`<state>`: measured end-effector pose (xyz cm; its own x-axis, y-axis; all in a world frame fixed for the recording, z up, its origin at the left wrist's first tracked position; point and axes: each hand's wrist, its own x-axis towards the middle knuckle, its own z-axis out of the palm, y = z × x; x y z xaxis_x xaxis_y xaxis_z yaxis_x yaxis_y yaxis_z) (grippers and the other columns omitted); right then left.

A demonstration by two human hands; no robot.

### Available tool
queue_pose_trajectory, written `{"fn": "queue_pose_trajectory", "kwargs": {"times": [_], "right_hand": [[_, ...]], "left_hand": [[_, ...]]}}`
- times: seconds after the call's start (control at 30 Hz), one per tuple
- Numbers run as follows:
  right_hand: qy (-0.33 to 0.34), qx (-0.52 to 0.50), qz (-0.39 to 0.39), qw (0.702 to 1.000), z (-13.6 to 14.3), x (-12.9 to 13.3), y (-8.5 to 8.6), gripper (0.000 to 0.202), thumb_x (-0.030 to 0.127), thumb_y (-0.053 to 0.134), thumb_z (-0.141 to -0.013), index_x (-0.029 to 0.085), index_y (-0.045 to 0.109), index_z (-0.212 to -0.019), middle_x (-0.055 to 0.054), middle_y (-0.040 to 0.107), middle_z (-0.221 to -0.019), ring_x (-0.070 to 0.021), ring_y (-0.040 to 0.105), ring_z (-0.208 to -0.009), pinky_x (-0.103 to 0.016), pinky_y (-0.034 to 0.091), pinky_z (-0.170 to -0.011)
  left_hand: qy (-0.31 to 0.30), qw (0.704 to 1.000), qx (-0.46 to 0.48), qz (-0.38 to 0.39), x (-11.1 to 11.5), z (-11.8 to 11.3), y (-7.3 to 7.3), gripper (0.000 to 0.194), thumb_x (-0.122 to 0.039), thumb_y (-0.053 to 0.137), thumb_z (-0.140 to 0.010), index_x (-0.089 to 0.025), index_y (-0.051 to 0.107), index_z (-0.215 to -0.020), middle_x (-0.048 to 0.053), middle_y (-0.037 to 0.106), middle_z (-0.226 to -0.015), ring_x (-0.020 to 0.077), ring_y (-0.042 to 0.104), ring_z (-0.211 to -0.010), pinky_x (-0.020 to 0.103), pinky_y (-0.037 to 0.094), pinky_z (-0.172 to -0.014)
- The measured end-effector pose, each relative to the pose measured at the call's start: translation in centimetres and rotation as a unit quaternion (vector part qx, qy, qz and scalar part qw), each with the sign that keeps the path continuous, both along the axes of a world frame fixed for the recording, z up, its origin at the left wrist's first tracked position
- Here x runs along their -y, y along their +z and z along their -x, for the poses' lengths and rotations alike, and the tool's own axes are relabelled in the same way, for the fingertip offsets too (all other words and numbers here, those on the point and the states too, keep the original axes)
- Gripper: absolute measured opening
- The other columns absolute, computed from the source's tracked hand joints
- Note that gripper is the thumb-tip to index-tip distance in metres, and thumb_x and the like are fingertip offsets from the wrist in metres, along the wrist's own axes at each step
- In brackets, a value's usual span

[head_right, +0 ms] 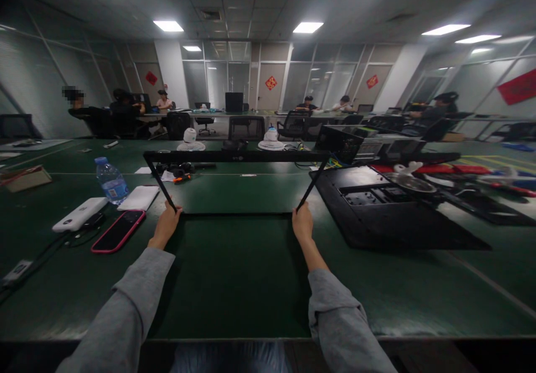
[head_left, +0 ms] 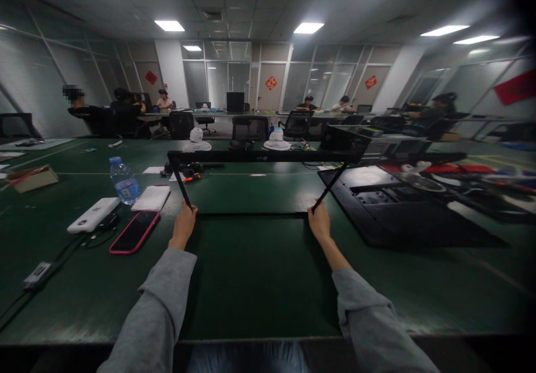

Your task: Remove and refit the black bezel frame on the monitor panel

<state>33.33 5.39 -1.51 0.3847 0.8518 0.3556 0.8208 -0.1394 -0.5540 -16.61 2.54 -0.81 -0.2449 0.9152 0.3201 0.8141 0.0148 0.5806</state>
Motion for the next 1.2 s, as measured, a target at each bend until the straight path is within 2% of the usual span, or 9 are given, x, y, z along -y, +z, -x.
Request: {"fn": "queue_pose_trajectory", "kwargs": {"times": [0.2,0.4,0.5,0.57,0.67,0.77,0.83,1.03,1.2], "right_hand": [[-0.008,0.003,0.004,1.0,0.0,0.1,0.2,0.056,0.027,0.042,-0.101,0.004,0.044,-0.152,-0.023,0.07,-0.12,-0.0334,0.069,-0.11,-0.04,0.05,-0.091],[-0.013,-0.008,-0.031,0.999,0.0,0.1,0.5,0.054,0.034,0.039,-0.104,0.009,0.048,-0.15,-0.021,0.07,-0.123,-0.0323,0.067,-0.11,-0.039,0.048,-0.091],[-0.014,-0.005,-0.051,0.999,0.1,0.1,0.7,0.056,0.039,0.035,-0.105,0.008,0.049,-0.15,-0.022,0.069,-0.125,-0.0329,0.066,-0.11,-0.04,0.048,-0.091],[-0.018,-0.003,-0.063,0.998,0.1,0.3,1.0,0.061,0.04,0.035,-0.105,0.008,0.043,-0.157,-0.021,0.07,-0.124,-0.0327,0.066,-0.108,-0.041,0.048,-0.09],[-0.019,0.003,-0.073,0.997,0.1,0.5,1.3,0.066,0.041,0.036,-0.105,0.014,0.035,-0.165,-0.018,0.071,-0.121,-0.0317,0.066,-0.103,-0.04,0.048,-0.088],[-0.01,0.011,-0.063,0.998,0.2,0.7,1.3,0.059,0.039,0.034,-0.106,0.015,0.047,-0.158,-0.017,0.071,-0.12,-0.0304,0.066,-0.102,-0.039,0.047,-0.088],[0.0,0.016,-0.048,0.999,0.2,0.6,1.1,0.054,0.037,0.034,-0.106,0.015,0.054,-0.152,-0.017,0.072,-0.12,-0.0294,0.066,-0.102,-0.038,0.046,-0.088],[0.015,0.076,0.0,0.997,-0.2,0.0,0.2,0.049,0.028,0.04,-0.102,0.007,0.063,-0.14,-0.021,0.07,-0.119,-0.0308,0.061,-0.108,-0.04,0.046,-0.095],[0.0,0.116,0.035,0.993,-0.3,0.0,-0.1,0.047,0.028,0.045,-0.099,0.006,0.071,-0.132,-0.024,0.065,-0.122,-0.0341,0.054,-0.117,-0.045,0.044,-0.103]], "left_hand": [[0.006,1.0,-0.026,0.002,0.3,-0.5,0.4,0.054,-0.024,0.049,-0.107,-0.007,0.028,-0.154,0.02,0.077,-0.119,0.03,0.076,-0.112,0.037,0.056,-0.091],[0.037,0.999,-0.037,-0.013,0.6,-1.0,0.9,0.063,-0.032,0.041,-0.11,-0.005,0.018,-0.162,0.023,0.074,-0.126,0.0325,0.078,-0.104,0.041,0.058,-0.087],[0.07,0.996,-0.039,-0.028,0.9,-1.3,1.4,0.069,-0.039,0.033,-0.112,-0.002,0.01,-0.166,0.023,0.076,-0.118,0.0337,0.078,-0.099,0.044,0.058,-0.085],[0.086,0.995,-0.044,-0.033,1.1,-1.4,1.8,0.071,-0.042,0.03,-0.112,-0.003,0.01,-0.167,0.021,0.077,-0.112,0.0336,0.078,-0.096,0.044,0.058,-0.084],[0.096,0.993,-0.058,-0.032,1.2,-1.4,2.1,0.064,-0.043,0.03,-0.112,-0.007,0.025,-0.166,0.02,0.077,-0.11,0.0325,0.078,-0.093,0.042,0.058,-0.082],[0.095,0.992,-0.069,-0.035,1.0,-1.1,1.9,0.051,-0.04,0.032,-0.112,-0.011,0.05,-0.149,0.02,0.074,-0.118,0.0318,0.076,-0.1,0.042,0.057,-0.085],[0.09,0.992,-0.082,-0.036,0.7,-0.7,1.3,0.043,-0.036,0.036,-0.111,-0.011,0.06,-0.136,0.021,0.072,-0.124,0.0317,0.074,-0.107,0.043,0.057,-0.09],[0.061,0.992,-0.101,-0.053,-0.2,0.3,-0.4,0.038,-0.029,0.046,-0.106,-0.014,0.066,-0.134,0.019,0.065,-0.14,0.0309,0.064,-0.13,0.045,0.054,-0.108],[0.045,0.993,-0.112,-0.015,-0.2,0.4,-0.6,0.04,-0.029,0.049,-0.104,-0.012,0.07,-0.133,0.021,0.064,-0.145,0.0341,0.061,-0.135,0.049,0.051,-0.113]]}}
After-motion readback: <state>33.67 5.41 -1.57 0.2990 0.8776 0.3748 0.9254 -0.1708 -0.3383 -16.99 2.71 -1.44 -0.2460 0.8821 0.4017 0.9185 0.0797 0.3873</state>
